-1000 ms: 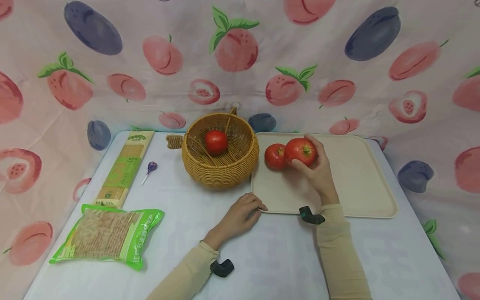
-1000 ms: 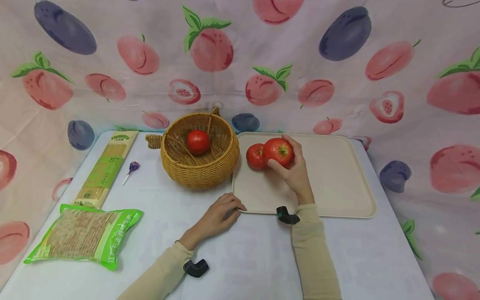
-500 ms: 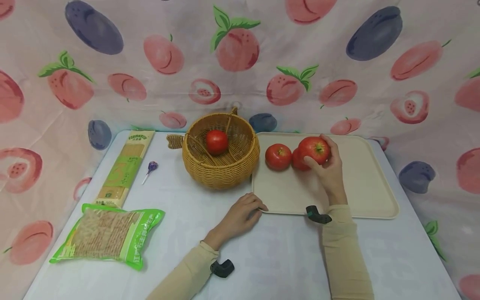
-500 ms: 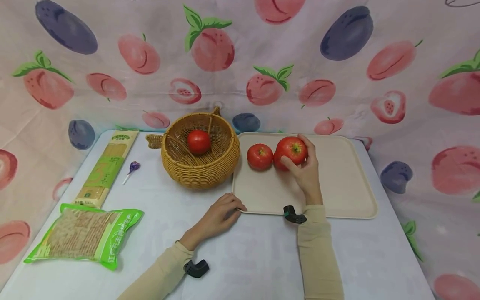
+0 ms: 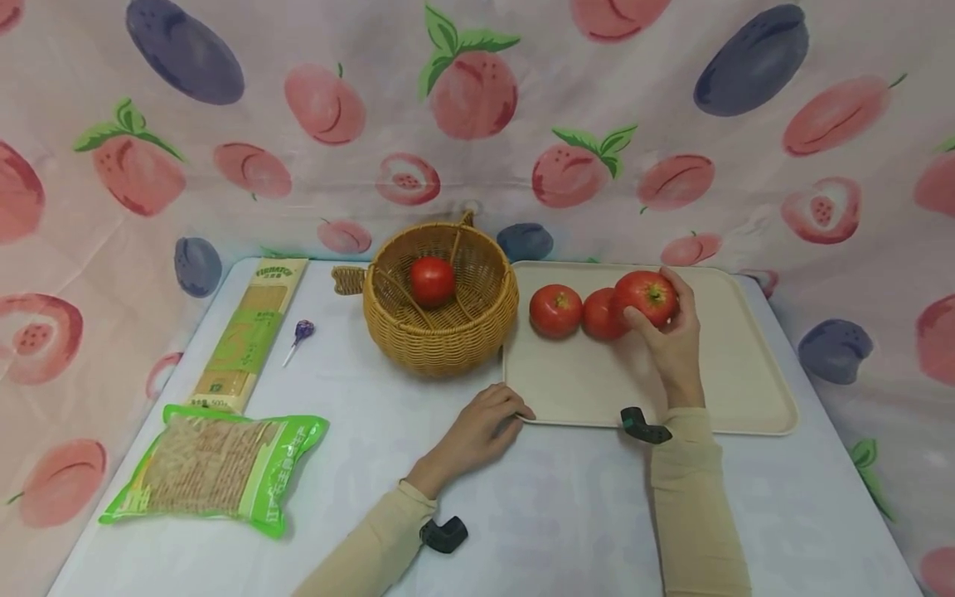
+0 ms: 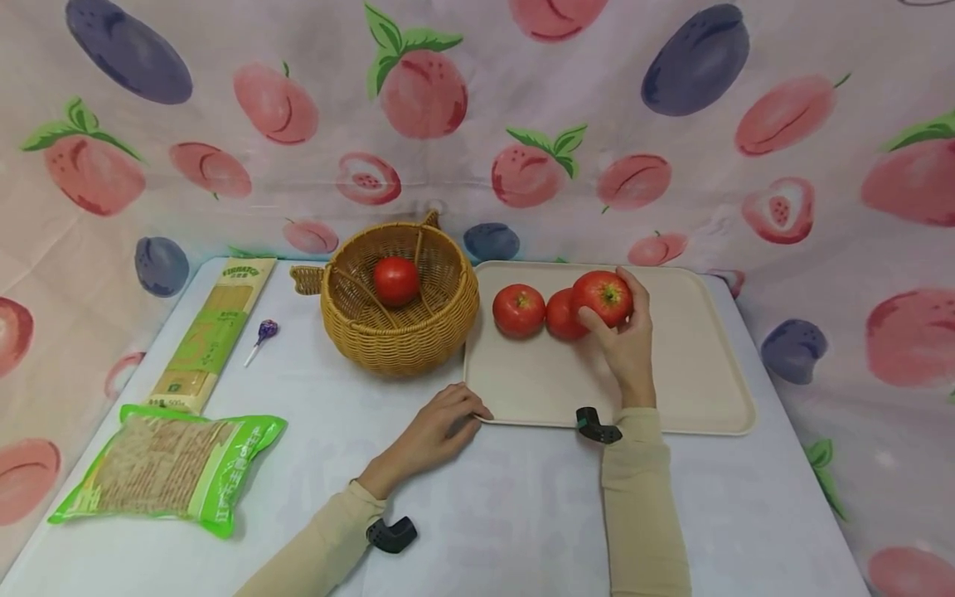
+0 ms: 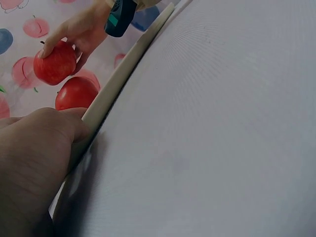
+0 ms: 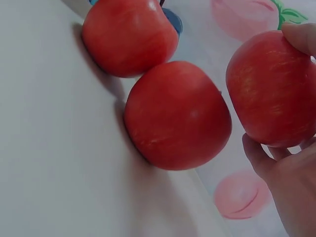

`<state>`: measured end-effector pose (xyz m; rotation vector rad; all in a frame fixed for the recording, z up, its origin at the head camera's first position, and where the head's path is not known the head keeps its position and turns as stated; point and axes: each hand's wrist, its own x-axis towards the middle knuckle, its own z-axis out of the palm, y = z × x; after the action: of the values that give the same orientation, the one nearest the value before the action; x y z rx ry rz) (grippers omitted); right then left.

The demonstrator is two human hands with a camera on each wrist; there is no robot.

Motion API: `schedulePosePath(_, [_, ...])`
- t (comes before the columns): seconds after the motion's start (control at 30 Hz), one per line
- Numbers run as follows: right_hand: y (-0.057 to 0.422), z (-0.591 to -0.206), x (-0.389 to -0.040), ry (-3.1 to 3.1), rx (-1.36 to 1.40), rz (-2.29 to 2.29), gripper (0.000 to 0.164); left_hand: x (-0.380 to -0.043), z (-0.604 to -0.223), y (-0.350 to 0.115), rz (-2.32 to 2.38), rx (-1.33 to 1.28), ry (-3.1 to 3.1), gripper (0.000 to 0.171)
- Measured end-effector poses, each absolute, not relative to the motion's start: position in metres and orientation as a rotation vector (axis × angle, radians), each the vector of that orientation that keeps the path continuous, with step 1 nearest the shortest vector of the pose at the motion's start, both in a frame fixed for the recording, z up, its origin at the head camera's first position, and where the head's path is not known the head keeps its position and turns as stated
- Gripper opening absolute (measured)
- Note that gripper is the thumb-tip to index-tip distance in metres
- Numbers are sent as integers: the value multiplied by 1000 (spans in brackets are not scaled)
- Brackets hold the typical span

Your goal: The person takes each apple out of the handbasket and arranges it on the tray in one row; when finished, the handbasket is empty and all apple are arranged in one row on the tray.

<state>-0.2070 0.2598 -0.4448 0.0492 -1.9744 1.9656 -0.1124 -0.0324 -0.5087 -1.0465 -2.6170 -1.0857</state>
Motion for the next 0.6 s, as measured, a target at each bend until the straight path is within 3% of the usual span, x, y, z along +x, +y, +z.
schedulePosePath(0.6, [278,-458,-210,-1952,-47,1962,69,-113,-509,-34,-1077,-1038,-2656,16])
